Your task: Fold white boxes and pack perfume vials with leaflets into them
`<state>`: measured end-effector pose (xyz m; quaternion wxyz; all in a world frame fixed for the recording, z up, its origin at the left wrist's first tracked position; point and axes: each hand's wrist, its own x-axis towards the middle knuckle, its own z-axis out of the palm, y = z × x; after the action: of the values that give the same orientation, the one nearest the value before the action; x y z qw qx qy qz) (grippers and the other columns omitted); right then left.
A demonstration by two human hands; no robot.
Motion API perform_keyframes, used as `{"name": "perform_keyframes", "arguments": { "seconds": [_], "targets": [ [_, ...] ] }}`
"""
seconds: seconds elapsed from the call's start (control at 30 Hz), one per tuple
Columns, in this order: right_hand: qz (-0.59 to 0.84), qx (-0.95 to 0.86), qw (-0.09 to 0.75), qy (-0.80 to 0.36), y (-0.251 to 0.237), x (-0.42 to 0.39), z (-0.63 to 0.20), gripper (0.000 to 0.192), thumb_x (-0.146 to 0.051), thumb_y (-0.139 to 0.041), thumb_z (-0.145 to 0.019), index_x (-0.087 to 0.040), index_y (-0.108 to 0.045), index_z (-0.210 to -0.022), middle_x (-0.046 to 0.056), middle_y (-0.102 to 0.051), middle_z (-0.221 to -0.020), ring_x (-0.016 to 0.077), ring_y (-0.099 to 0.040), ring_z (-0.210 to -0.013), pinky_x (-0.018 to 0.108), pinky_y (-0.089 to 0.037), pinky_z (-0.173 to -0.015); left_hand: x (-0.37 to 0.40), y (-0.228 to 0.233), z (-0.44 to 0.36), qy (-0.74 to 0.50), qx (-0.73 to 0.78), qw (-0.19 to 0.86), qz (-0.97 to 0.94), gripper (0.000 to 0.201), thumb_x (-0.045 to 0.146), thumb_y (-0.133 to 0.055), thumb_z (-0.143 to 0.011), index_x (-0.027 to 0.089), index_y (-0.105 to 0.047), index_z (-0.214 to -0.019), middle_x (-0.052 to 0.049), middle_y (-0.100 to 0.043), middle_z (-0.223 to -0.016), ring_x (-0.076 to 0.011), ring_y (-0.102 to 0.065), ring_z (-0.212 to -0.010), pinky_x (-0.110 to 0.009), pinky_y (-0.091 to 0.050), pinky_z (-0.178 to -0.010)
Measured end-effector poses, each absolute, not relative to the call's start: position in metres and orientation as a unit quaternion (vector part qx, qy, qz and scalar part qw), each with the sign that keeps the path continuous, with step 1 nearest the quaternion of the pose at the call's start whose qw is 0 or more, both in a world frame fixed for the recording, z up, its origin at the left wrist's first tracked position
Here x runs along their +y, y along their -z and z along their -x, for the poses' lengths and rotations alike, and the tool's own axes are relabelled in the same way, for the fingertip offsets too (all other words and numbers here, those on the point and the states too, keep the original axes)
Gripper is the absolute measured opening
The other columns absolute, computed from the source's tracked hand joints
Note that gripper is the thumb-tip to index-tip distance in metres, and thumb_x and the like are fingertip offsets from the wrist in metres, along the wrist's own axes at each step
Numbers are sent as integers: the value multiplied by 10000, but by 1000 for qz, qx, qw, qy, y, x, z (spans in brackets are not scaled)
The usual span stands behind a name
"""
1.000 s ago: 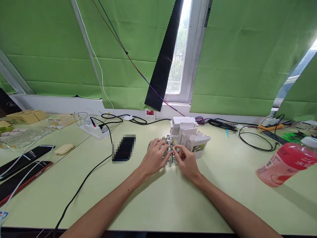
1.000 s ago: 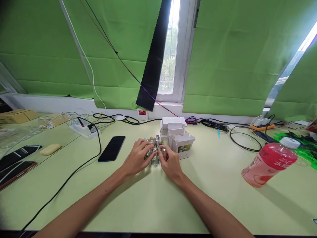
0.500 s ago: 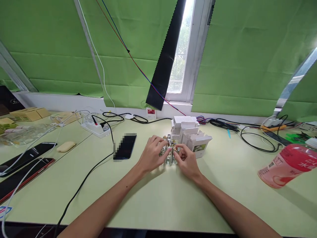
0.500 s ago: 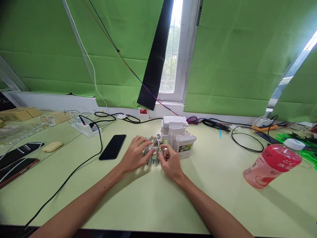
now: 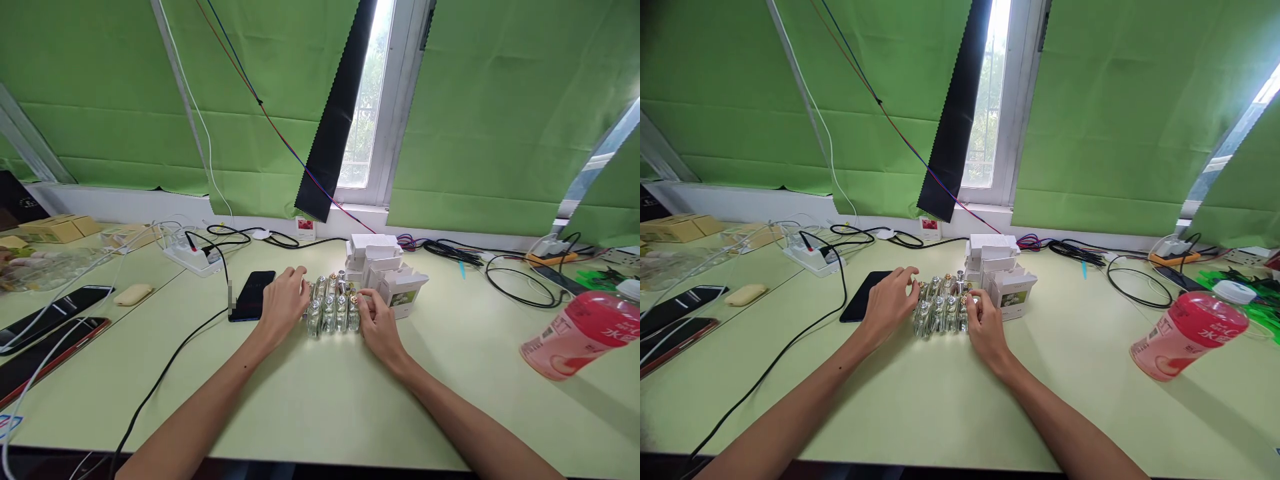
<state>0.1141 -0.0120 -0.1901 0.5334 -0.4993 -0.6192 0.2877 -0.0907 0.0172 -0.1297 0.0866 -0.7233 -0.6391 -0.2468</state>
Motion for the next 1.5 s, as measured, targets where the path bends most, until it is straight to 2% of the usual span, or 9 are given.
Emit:
{"name": "perform_keyframes", "arguments": {
  "seconds": [0.1,0.3,0.47,0.73,0.93,1.1,1.37,1.5],
  "targets": [
    [500,-620,523,-303,192,-12,-115,388,-547,-415,-1004,-201,-585,-1050,-38,-487,-548,161,-445,-450,286,-319,-461,11,126,88,215,-659,75,717,323,226,-426,-964,185,-635,-1207,-131,-663,-1121,-251,-689,-836,-305,-402,-613],
    [512,-625,505,-305,193,-12,-115,430,-565,-414,-1006,-195,-616,-1089,-43,-476,-500,171,-452,-423,295,-335,-459,7,128,85,157,-661,8,733,358,225,-371,-995,161,-566,-1288,-145,-710,-948,-288,-683,-806,-320,-410,-643],
    [508,-628,503,-308,194,-11,-115,438,-568,-414,-1006,-200,-633,-1094,-40,-482,-516,167,-457,-432,290,-342,-460,12,133,88,188,-630,-5,753,409,192,-358,-991,119,-515,-1361,-123,-703,-840,-272,-665,-766,-310,-370,-624],
    [500,-638,500,-305,197,-11,-115,433,-537,-386,-1024,-200,-642,-1114,-42,-465,-516,173,-464,-451,289,-359,-474,21,142,93,245,-599,-26,762,347,215,-366,-993,140,-573,-1262,-61,-648,-696,-237,-620,-680,-308,-364,-620],
    [486,-642,503,-315,198,-10,-116,445,-535,-381,-1032,-208,-647,-1173,-44,-458,-527,178,-466,-461,295,-369,-489,24,144,93,272,-597,-46,754,356,155,-363,-960,141,-596,-1229,-63,-656,-719,-222,-621,-699,-305,-365,-631],
    [493,-640,497,-318,196,-12,-117,445,-531,-377,-1031,-213,-653,-1173,-38,-481,-534,178,-474,-471,295,-384,-501,25,143,91,289,-592,-55,750,341,202,-332,-990,151,-618,-1168,-70,-657,-750,-217,-603,-706,-305,-367,-642],
    [483,-646,489,-332,192,-12,-119,449,-541,-398,-1025,-209,-647,-1195,-54,-460,-512,175,-473,-459,287,-373,-488,30,144,91,321,-601,-71,728,369,247,-302,-1006,164,-593,-1217,23,-465,-548,-185,-485,-511,-302,-326,-571],
    [479,-644,492,-336,192,-12,-120,445,-548,-414,-1017,-205,-645,-1179,-50,-458,-516,174,-470,-453,287,-368,-480,33,147,92,340,-604,-83,716,379,275,-283,-1020,169,-589,-1218,33,-443,-534,-186,-483,-504,-299,-334,-569]
  ]
}}
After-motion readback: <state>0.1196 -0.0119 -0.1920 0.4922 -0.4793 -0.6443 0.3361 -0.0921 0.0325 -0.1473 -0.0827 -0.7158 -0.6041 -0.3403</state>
